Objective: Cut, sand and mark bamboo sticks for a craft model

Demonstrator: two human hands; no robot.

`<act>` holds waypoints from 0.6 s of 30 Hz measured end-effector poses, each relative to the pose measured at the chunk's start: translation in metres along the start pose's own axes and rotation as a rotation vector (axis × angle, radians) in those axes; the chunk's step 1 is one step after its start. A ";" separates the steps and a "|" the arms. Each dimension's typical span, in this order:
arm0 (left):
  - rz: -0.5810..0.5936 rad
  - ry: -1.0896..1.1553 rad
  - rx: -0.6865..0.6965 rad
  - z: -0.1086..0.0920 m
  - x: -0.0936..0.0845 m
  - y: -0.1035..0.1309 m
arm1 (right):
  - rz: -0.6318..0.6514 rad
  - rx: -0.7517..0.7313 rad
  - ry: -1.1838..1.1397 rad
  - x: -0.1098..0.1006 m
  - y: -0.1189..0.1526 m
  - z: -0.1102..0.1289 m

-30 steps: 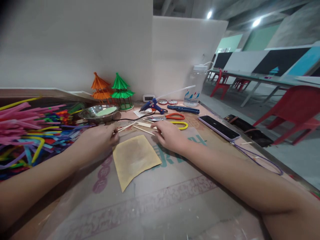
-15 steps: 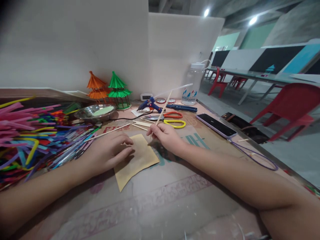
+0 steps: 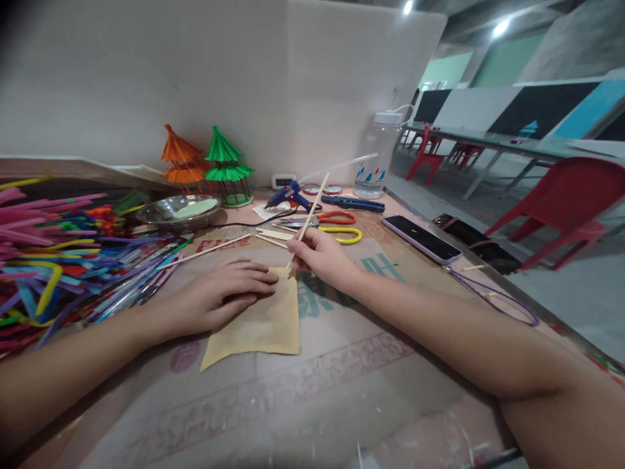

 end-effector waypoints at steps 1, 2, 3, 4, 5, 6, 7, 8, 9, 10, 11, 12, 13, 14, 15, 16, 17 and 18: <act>-0.002 0.011 0.019 0.001 0.001 0.000 | -0.002 -0.014 0.034 0.000 0.000 0.001; -0.011 0.015 0.031 0.001 0.002 0.000 | -0.002 -0.025 0.062 0.000 0.001 0.002; -0.030 0.019 0.036 0.001 0.002 0.000 | 0.004 -0.030 0.076 0.000 0.001 0.003; -0.055 0.023 0.037 0.001 0.002 -0.001 | 0.014 -0.028 0.074 0.001 0.002 0.004; -0.084 0.028 0.032 0.001 0.002 -0.001 | 0.030 -0.016 0.057 0.001 0.002 0.005; -0.115 0.030 0.018 0.001 0.002 -0.002 | 0.047 0.001 0.027 0.001 0.003 0.006; -0.143 0.024 -0.004 0.001 0.001 -0.002 | 0.062 0.022 -0.011 0.002 0.004 0.007; -0.170 0.010 -0.028 0.000 0.001 -0.003 | 0.078 0.044 -0.051 0.003 0.005 0.008; -0.200 -0.014 -0.047 0.000 -0.001 -0.003 | 0.100 0.066 -0.088 0.004 0.006 0.009; -0.236 -0.048 -0.060 -0.001 -0.002 -0.002 | 0.128 0.087 -0.119 0.007 0.008 0.010; -0.271 -0.092 -0.061 -0.003 -0.005 -0.002 | 0.163 0.105 -0.143 0.010 0.009 0.011; -0.302 -0.142 -0.044 -0.005 -0.008 -0.001 | 0.204 0.125 -0.156 0.013 0.012 0.013; -0.321 -0.186 -0.016 -0.007 -0.010 0.000 | 0.251 0.148 -0.160 0.017 0.014 0.014; -0.318 -0.218 0.018 -0.011 -0.013 0.001 | 0.303 0.174 -0.159 0.022 0.017 0.015; -0.298 -0.236 0.051 -0.014 -0.015 0.002 | 0.356 0.203 -0.158 0.026 0.021 0.016; -0.271 -0.247 0.089 -0.018 -0.017 0.004 | 0.404 0.231 -0.160 0.031 0.025 0.017; -0.241 -0.256 0.123 -0.022 -0.018 0.005 | 0.447 0.252 -0.168 0.035 0.028 0.018; -0.227 -0.270 0.163 -0.026 -0.020 0.005 | 0.484 0.264 -0.180 0.038 0.032 0.019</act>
Point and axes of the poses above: each hand's wrist, its own y-axis away from the middle knuckle, its own x-axis out of the palm, z = x × y, the point moved 3 cm from there along -y, towards the middle knuckle, and after that the axes turned 3 degrees about -z, right-handed, at the moved point
